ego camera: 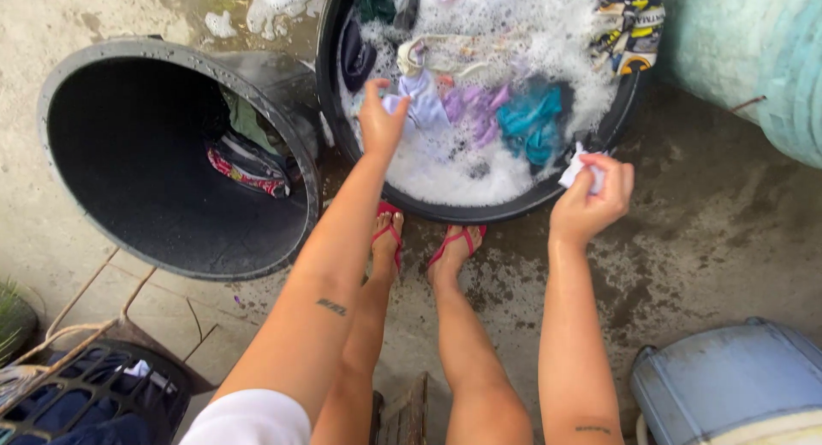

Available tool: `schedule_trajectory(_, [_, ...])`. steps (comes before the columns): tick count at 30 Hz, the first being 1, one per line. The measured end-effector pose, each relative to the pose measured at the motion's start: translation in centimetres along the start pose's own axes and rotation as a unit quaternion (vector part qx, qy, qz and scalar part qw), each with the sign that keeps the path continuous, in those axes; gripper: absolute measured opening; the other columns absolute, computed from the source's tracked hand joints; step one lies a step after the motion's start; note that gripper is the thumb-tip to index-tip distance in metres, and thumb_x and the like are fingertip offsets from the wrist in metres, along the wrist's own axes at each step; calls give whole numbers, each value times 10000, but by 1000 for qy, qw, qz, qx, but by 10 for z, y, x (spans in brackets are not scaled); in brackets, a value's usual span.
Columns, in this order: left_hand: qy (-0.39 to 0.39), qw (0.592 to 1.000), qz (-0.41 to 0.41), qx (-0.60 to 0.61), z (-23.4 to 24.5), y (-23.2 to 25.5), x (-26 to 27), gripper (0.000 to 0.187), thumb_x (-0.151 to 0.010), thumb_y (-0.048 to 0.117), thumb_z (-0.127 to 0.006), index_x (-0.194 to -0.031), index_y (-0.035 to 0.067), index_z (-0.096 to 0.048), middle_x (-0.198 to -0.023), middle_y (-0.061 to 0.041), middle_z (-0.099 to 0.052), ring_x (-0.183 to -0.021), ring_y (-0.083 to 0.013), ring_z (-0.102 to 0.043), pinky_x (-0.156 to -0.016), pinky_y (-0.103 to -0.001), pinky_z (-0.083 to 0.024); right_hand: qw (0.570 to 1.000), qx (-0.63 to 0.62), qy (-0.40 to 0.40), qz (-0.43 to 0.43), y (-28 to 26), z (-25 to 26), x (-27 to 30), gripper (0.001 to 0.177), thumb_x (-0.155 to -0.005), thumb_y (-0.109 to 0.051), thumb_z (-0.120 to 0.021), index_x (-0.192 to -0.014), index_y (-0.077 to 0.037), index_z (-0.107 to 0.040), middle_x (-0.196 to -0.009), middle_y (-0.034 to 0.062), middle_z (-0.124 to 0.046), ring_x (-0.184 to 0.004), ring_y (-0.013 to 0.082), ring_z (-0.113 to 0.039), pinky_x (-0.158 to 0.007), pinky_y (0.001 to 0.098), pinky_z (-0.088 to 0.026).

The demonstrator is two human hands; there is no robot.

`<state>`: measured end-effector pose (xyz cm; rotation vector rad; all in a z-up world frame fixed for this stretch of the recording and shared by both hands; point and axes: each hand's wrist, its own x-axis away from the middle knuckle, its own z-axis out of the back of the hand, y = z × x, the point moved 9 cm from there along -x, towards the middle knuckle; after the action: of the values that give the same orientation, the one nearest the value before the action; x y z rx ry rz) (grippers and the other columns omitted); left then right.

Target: Hand washing clothes in a basin with suds and transferring them to a washing machine.

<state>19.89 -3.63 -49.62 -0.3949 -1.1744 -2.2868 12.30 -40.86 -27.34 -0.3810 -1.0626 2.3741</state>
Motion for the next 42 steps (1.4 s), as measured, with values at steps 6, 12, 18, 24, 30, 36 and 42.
schedule_trajectory(6, [-61,986,-9,-153,-51,-22,6,408,-875,306,-786,-1188,114,-607,-1165,-188,-578,-1031,-416,-629,-866,-488,-513,938,202,-267,-89,140,-160,65,184,-1112,-119,-578,-1220,-22,-690,-1058,207,-623,-970,382,-629,-861,489,-493])
schedule_trajectory(12, [32,989,-141,6,-5,5,59,242,-974,140,-689,-1132,24,-548,-1102,-173,-537,-1036,-390,-595,-943,-432,-505,884,271,-368,-99,272,-201,92,212,-913,-97,-568,-992,-2,-741,-1006,246,-702,-997,412,-671,-883,506,-531])
schedule_trajectory(18, [-165,969,-182,15,-1,117,150,436,-801,24,-665,-1200,-43,-505,-1183,-234,-515,-1132,-448,-539,-970,-467,-462,859,-231,-274,-367,33,-115,70,332,-915,-235,-659,-1213,-88,-653,-1206,115,-625,-1032,274,-674,-822,454,-587])
schedule_trajectory(24, [-427,842,-52,324,-75,61,191,741,-755,-66,-524,-1486,26,-451,-1541,-191,-437,-1450,-349,-401,-1213,-419,-289,973,43,-167,-150,128,-144,69,219,-1014,-173,-689,-1159,-19,-630,-1145,185,-629,-1134,404,-647,-1013,458,-502])
schedule_trajectory(30, [-240,954,-165,75,-108,-12,103,588,-795,-15,-568,-1377,64,-599,-1354,-206,-577,-1279,-385,-542,-1090,-430,-443,957,147,-186,168,125,-204,64,424,-817,-49,-643,-1242,-40,-648,-1215,338,-517,-1139,511,-531,-935,516,-469])
schedule_trajectory(36, [-112,994,8,-4,-153,-112,71,382,-953,163,-619,-1330,106,-636,-1273,-175,-635,-1161,-336,-634,-1024,-409,-528,955,222,-193,40,177,-212,74,217,-900,47,-550,-1079,-31,-643,-1217,231,-609,-1134,472,-583,-997,512,-491])
schedule_trajectory(42, [-246,759,429,423,-154,-47,146,230,-1012,395,-607,-1111,187,-595,-996,12,-594,-840,-225,-591,-693,-456,-498,968,-29,-237,70,-76,-122,99,329,-821,-246,-699,-1013,11,-626,-967,286,-638,-888,504,-640,-732,510,-517])
